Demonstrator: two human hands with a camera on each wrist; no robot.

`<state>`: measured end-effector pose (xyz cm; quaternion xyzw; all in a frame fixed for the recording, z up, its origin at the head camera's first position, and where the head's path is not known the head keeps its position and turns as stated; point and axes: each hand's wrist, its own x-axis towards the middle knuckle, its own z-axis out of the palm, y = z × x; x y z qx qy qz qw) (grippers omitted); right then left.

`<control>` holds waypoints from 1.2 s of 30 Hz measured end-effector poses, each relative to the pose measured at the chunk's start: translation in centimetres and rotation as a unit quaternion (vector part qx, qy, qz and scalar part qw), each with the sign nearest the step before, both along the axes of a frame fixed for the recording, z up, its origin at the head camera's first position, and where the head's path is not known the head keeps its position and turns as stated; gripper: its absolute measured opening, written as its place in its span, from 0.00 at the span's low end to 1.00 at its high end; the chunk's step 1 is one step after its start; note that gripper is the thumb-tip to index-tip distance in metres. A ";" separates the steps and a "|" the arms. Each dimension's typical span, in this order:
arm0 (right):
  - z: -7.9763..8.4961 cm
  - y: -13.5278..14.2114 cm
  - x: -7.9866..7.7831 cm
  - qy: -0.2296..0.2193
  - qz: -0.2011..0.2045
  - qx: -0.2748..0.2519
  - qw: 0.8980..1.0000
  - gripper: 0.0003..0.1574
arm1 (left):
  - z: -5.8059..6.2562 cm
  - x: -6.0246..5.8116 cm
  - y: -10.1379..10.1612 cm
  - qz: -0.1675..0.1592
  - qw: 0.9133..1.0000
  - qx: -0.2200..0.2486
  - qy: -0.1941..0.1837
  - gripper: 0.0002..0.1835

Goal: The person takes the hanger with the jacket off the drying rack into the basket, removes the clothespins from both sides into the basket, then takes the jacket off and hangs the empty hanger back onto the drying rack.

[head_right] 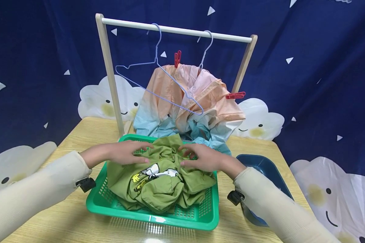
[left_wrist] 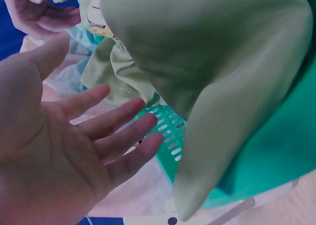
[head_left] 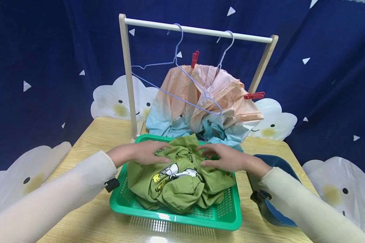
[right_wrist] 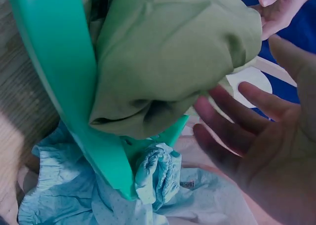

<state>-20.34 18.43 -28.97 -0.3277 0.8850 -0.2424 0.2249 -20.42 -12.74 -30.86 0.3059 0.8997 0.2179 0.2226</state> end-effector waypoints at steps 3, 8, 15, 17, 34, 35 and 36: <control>-0.2 0.4 0.0 0.051 -0.012 -0.042 0.998 0.31 | -0.1 0.0 -0.5 0.013 0.999 0.035 0.030 0.33; -0.3 1.3 0.2 0.106 -0.043 -0.078 0.990 0.26 | 0.0 0.1 -1.2 0.046 0.993 0.099 0.038 0.28; -0.5 2.5 0.5 0.142 -0.081 -0.101 0.981 0.20 | 0.2 0.0 -2.1 0.075 0.979 0.172 0.076 0.21; -0.6 2.8 0.6 0.145 -0.091 -0.104 0.980 0.20 | 0.1 -0.1 -2.4 0.080 0.976 0.183 0.091 0.20; -1.2 5.8 0.9 0.145 -0.133 -0.089 0.976 0.21 | 0.2 0.0 -5.6 0.142 0.961 0.203 0.122 0.19; -1.2 6.0 0.9 0.149 -0.134 -0.091 0.976 0.21 | 0.2 -0.1 -5.8 0.149 0.960 0.205 0.123 0.18; -1.2 6.1 0.8 0.152 -0.135 -0.093 0.975 0.21 | 0.2 -0.1 -6.0 0.154 0.958 0.207 0.125 0.18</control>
